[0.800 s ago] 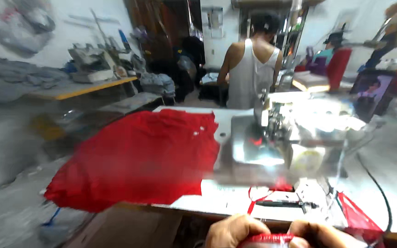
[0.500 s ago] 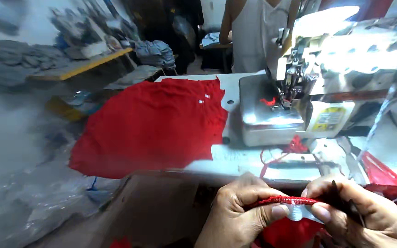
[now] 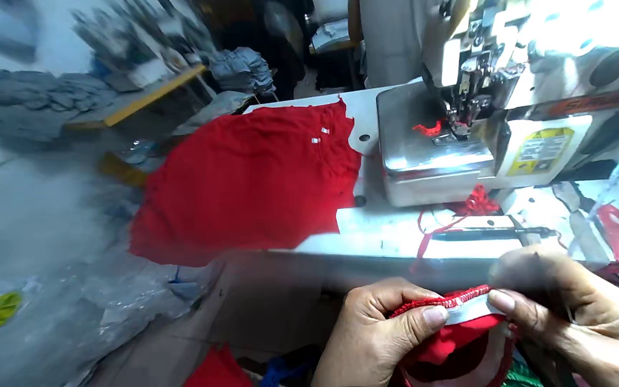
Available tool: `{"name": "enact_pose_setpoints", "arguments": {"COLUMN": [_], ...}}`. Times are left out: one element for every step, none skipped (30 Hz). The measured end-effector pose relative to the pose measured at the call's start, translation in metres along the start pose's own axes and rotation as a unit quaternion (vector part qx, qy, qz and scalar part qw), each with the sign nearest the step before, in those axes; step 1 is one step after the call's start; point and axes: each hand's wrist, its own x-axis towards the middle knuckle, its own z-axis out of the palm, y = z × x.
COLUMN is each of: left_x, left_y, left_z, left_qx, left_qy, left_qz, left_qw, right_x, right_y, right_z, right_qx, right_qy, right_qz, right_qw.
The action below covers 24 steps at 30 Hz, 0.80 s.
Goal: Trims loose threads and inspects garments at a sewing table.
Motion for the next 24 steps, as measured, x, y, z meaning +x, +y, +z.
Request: {"name": "enact_pose_setpoints", "arguments": {"left_x": [-0.001,-0.002,-0.003,-0.003,-0.003,-0.003,-0.002,-0.002,-0.001,-0.001,-0.001,-0.001,0.0,0.0,0.0,0.0,0.001,0.001,0.001,0.0,-0.001,-0.001,-0.002,-0.002], "left_y": [-0.001,-0.002,-0.003,-0.004,-0.005,-0.006,-0.01,-0.015,-0.021,-0.026,-0.03,-0.032,-0.033,-0.034,-0.033,-0.031,-0.029,-0.029,-0.029,-0.029,-0.028,-0.027,-0.025,-0.023], "left_z": [0.0,0.001,0.001,0.002,0.003,0.005,0.006,0.006,0.005,0.006,0.007,0.009,0.01,0.011,0.013,0.016,0.019,0.021,0.021,0.021,0.022,0.023,0.024,0.024], "left_qx": [0.007,0.011,0.009,0.006,-0.002,-0.015,-0.029,-0.044,-0.055,-0.067,-0.079,-0.089,-0.094,-0.097,-0.102,-0.109,-0.108,-0.095,-0.071,-0.051,-0.037,-0.025,-0.015,-0.004], "left_qy": [0.004,0.006,0.008,0.011,0.016,0.026,0.022,0.005,-0.023,-0.042,-0.051,-0.052,-0.049,-0.047,-0.05,-0.054,-0.049,-0.041,-0.026,-0.002,0.027,0.057,0.084,0.1], "left_qz": [-0.004,-0.007,-0.01,-0.014,-0.017,-0.019,-0.011,0.007,0.03,0.048,0.06,0.067,0.069,0.07,0.07,0.069,0.069,0.073,0.076,0.071,0.059,0.044,0.027,0.017], "left_qw": [1.0,1.0,1.0,1.0,1.0,0.999,0.999,0.999,0.998,0.996,0.994,0.992,0.992,0.992,0.991,0.99,0.991,0.992,0.994,0.996,0.997,0.997,0.996,0.995], "right_x": [-0.001,-0.001,-0.002,-0.003,-0.004,-0.004,-0.004,-0.003,-0.003,-0.003,-0.003,-0.003,-0.002,-0.001,-0.001,0.0,0.0,0.0,0.0,-0.001,-0.001,-0.001,-0.001,0.0], "right_y": [0.003,0.005,0.006,0.007,0.009,0.011,0.015,0.019,0.024,0.03,0.034,0.035,0.035,0.033,0.03,0.026,0.022,0.021,0.02,0.021,0.021,0.02,0.019,0.019], "right_z": [-0.001,-0.003,-0.004,-0.004,-0.004,-0.002,0.001,0.005,0.009,0.014,0.02,0.024,0.027,0.029,0.031,0.032,0.032,0.032,0.031,0.03,0.027,0.022,0.017,0.011], "right_qx": [0.002,0.003,0.001,0.0,-0.001,-0.001,-0.002,0.001,0.011,0.021,0.032,0.043,0.053,0.059,0.065,0.074,0.076,0.07,0.064,0.05,0.027,0.005,-0.024,-0.052], "right_qy": [0.007,0.01,0.012,0.015,0.016,0.018,0.018,0.017,0.011,0.004,0.001,-0.001,-0.002,-0.005,-0.01,-0.013,-0.016,-0.019,-0.021,-0.02,-0.016,-0.011,-0.001,0.01], "right_qz": [-0.006,-0.009,-0.008,-0.002,0.009,0.018,0.025,0.029,0.029,0.026,0.024,0.025,0.029,0.034,0.043,0.059,0.071,0.076,0.075,0.075,0.075,0.074,0.068,0.057], "right_qw": [1.0,1.0,1.0,1.0,1.0,1.0,1.0,0.999,0.999,0.999,0.999,0.999,0.998,0.998,0.997,0.995,0.994,0.994,0.995,0.996,0.997,0.997,0.997,0.997]}}
